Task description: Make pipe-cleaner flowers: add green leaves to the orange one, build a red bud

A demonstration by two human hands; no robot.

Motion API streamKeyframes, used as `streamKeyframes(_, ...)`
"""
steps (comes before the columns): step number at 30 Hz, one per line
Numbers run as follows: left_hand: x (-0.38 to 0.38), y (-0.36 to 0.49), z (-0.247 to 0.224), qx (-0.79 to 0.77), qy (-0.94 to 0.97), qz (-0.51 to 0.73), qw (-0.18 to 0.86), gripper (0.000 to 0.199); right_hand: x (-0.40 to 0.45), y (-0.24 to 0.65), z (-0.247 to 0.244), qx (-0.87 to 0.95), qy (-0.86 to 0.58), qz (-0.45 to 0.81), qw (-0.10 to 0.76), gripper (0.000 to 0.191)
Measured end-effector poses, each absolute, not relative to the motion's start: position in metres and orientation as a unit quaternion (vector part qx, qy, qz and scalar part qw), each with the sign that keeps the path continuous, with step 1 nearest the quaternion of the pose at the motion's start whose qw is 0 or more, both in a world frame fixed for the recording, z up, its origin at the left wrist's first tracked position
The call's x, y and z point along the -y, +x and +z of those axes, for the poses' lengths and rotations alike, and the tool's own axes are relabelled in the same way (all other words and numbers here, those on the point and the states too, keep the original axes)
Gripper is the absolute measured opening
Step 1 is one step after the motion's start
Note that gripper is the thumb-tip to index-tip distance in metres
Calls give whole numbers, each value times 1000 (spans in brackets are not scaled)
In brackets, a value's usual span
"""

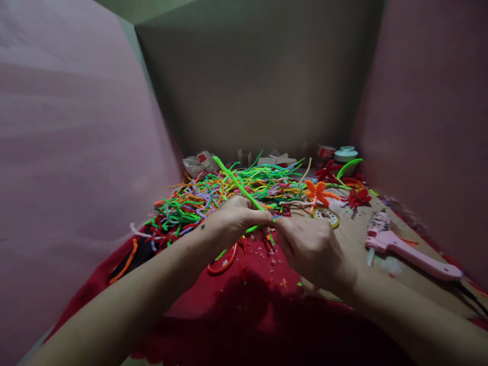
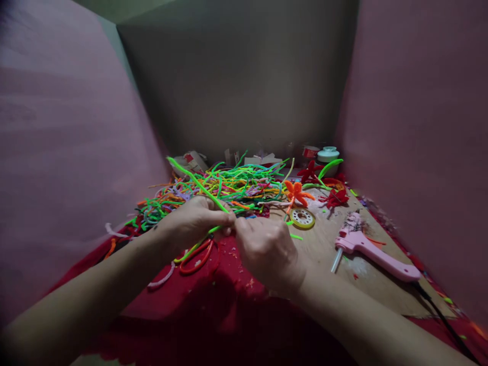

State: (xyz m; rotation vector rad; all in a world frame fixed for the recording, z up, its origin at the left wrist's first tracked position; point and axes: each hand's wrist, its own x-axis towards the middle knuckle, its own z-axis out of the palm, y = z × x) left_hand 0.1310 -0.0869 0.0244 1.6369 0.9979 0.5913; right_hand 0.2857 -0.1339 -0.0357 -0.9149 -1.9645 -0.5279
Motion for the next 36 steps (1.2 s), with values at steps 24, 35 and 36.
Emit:
streamKeyframes(24,139,104,30,-240,939,244,19,22,161,282,-9,608,-374,517,472,25)
streamKeyframes(35,137,114,42,-427,735,183,495,24,171,279,-17,814,-358,-52,454,22)
streamKeyframes(36,134,115,40,-429,680,180,567,24,171,278,-20,816,-344,-120,448,24)
